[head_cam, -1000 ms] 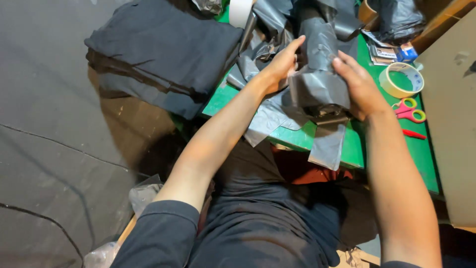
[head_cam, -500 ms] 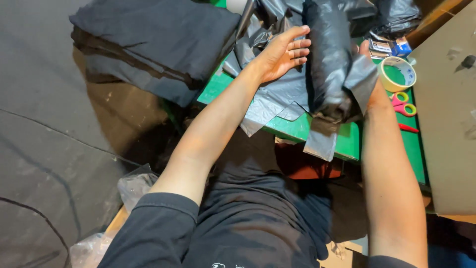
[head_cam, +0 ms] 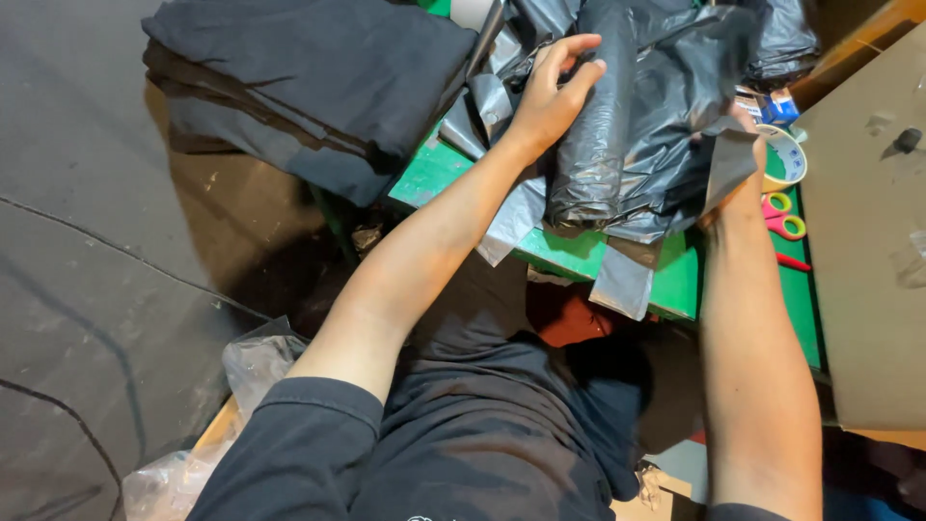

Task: Packing t-shirts into plastic mailers and bags for shipping

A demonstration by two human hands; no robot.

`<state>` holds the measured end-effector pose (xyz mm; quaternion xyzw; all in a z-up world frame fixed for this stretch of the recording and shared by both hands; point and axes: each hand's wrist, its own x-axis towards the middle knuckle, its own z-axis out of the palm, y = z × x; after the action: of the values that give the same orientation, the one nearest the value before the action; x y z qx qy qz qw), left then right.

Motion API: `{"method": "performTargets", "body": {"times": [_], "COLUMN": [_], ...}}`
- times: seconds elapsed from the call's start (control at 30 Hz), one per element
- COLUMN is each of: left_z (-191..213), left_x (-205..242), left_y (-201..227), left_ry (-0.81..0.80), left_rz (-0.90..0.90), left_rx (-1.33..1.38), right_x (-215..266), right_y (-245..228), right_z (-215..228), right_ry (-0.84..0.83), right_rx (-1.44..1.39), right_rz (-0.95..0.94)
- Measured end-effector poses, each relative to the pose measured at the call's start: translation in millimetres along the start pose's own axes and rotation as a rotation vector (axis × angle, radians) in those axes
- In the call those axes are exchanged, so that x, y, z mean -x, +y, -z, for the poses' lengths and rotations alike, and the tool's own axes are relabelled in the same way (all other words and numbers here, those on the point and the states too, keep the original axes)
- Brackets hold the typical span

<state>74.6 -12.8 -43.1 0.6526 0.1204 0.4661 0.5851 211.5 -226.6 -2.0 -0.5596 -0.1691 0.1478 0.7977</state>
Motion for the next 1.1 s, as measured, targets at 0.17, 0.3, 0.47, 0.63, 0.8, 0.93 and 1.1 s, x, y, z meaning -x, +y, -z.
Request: {"method": "performTargets", "body": {"times": [0.17, 0.3, 0.47, 0.63, 0.8, 0.93, 1.1], "left_z": [-1.0, -0.4, -5.6, -7.5, -3.3, 2.8, 3.2], "left_x": [1.5, 6.1, 7.6, -3.1, 4.1, 0.7, -2.8], "left_y": [5.0, 8.2, -14.4, -18.7, -7.3, -7.4, -3.8], "left_ry": [-0.034, -0.146, -0.13, -0.108, -0.12, -0.117, -0.103], "left_rz": [-0.191, -0.096, -0.164, -0.188, -0.115, -0.133, -0.049], "left_rx": [-0.093, -0.142, -0.193, -0.203, -0.2, -0.126, -0.138], "right_x": [-8.9, 37.0, 57.7, 114.8, 72.4, 54.3, 32.7], "right_y": [-2.6, -42.4, -77.7, -139.7, -98.3, 3.4, 1.4], "right_z": [13.5, -8.4, 4.5, -54.3, -96.4, -92.0, -65.2], "right_ry": [0.163, -0.018, 0.104, -0.174, -0.239, -0.312, -0.341], "right_rx": [-0.04, 0.196, 0.051, 0.616, 0.879, 1.302, 1.412], "right_rz": [0.093, 0.786, 0.997, 1.16, 1.27, 1.001, 0.617]}}
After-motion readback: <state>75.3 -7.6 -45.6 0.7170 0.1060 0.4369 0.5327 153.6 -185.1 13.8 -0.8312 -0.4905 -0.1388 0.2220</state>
